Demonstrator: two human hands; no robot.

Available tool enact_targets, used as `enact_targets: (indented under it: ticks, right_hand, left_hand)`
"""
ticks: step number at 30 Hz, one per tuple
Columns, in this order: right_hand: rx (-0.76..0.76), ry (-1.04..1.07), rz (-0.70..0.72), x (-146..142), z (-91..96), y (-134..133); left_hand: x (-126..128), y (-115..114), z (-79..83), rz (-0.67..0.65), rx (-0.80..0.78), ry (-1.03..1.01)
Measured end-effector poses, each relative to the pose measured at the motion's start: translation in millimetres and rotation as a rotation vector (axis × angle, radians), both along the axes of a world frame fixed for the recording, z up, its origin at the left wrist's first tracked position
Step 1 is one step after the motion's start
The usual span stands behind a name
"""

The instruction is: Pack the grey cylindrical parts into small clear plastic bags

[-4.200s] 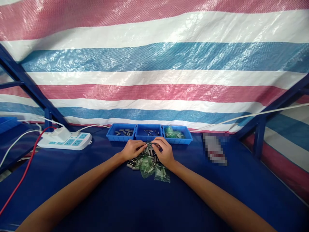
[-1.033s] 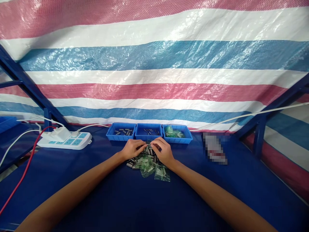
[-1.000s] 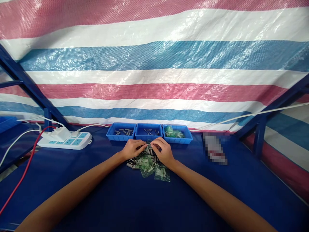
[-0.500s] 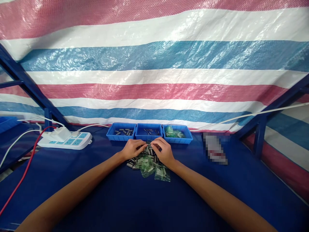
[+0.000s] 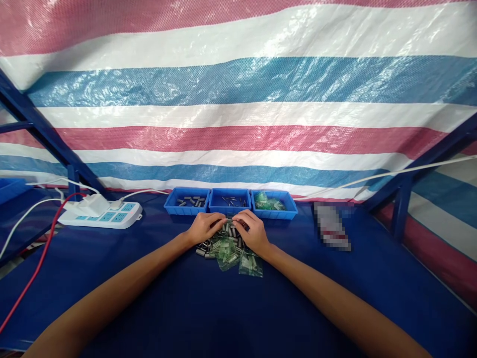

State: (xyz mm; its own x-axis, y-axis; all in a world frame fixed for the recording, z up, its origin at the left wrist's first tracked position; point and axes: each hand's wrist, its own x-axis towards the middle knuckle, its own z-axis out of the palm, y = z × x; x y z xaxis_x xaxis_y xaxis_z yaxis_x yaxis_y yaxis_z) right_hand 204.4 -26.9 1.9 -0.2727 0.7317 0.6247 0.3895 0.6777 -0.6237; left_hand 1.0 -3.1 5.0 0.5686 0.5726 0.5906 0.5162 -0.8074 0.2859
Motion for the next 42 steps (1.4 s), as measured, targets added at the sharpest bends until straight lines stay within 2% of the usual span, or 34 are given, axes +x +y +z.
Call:
enact_targets:
  ticks: [26,42]
  right_hand:
    - [-0.007,0.0,0.009,0.1,1.3,-1.2]
    - [0.005,-0.044,-0.01,-0.1,-0.3,-1.1]
  left_hand:
    - [-1.3,5.4,-7.8,0.005,-0.009,-0.073]
    - [-2.0,4.4,-7.7,-0.036,0.063,-0.103]
